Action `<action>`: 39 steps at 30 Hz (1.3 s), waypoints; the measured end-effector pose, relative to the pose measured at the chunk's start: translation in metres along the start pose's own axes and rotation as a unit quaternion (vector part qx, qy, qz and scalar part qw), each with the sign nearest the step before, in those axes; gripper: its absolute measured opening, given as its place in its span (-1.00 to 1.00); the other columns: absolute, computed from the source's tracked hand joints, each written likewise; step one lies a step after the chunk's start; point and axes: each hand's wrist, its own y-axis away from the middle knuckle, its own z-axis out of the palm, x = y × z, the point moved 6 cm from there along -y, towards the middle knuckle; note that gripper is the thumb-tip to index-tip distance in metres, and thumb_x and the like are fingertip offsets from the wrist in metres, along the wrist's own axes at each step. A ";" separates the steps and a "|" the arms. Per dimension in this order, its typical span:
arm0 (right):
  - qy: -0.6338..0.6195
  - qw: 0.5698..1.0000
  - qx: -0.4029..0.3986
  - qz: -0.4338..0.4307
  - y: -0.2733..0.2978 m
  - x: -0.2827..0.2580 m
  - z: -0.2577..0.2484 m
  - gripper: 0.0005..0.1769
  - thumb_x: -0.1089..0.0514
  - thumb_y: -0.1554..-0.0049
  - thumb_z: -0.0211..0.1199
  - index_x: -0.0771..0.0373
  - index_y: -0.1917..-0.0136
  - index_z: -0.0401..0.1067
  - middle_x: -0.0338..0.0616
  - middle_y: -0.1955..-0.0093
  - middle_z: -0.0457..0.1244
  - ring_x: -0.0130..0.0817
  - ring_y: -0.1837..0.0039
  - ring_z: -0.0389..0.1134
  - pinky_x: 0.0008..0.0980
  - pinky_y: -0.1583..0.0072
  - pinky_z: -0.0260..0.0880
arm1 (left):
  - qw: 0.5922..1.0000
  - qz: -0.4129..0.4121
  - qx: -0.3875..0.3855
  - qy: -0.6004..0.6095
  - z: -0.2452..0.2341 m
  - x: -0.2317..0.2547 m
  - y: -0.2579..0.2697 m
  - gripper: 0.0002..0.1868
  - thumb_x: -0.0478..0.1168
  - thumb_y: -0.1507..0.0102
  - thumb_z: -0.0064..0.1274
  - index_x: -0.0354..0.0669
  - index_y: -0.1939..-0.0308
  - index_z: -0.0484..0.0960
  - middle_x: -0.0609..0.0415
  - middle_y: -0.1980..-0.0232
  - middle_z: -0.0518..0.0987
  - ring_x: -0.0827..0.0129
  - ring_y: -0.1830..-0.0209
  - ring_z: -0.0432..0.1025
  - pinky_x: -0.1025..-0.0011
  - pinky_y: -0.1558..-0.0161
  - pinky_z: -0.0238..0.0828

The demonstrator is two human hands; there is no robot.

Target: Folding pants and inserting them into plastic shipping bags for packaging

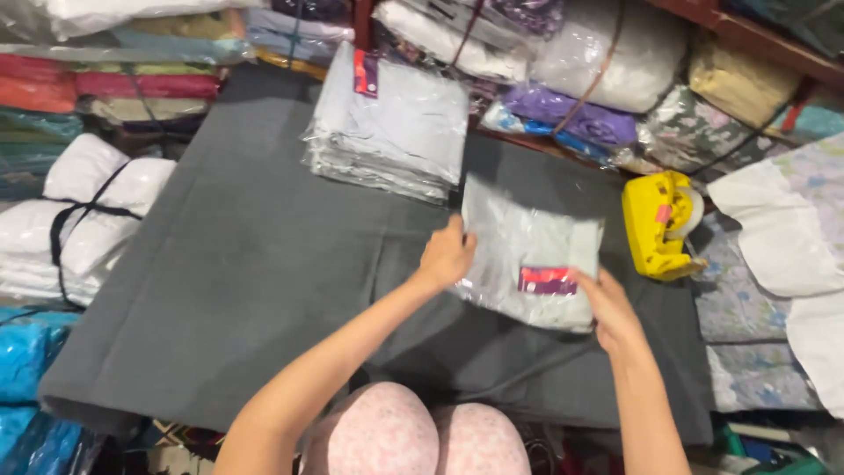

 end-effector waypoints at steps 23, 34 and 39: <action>0.131 0.965 0.065 -0.217 -0.157 -0.136 0.242 -0.51 -0.23 -0.23 0.14 0.28 0.02 0.32 -0.04 0.03 0.29 -0.12 0.01 0.28 -0.19 -0.09 0.32 | 0.873 0.074 0.425 -0.229 -0.276 -0.049 -0.144 -0.63 -0.02 -0.32 -0.09 -0.19 -0.05 0.53 -0.20 -0.06 0.46 -0.15 0.00 0.38 -0.15 0.09 0.36; 0.060 0.956 0.034 -0.285 -0.026 -0.136 0.048 -0.53 -0.16 -0.35 -0.05 0.18 -0.33 0.28 -0.17 -0.21 0.23 -0.43 0.06 0.23 -0.38 0.02 0.37 | 0.789 0.348 0.409 -0.297 -0.166 0.148 0.000 -0.51 -0.09 -0.29 0.24 -0.25 -0.21 0.53 -0.29 -0.42 0.23 -0.13 -0.35 0.22 -0.25 -0.27 0.11; 0.126 0.942 0.128 -0.285 0.105 -0.066 -0.139 -0.65 0.10 -0.42 0.02 0.30 -0.38 0.35 -0.09 -0.02 0.21 -0.36 0.03 0.20 -0.33 -0.03 0.40 | 0.798 0.493 0.275 -0.209 -0.022 0.264 0.140 -0.53 -0.05 -0.19 0.18 -0.22 -0.10 0.57 -0.26 -0.35 0.32 -0.07 -0.33 0.23 -0.31 -0.27 0.06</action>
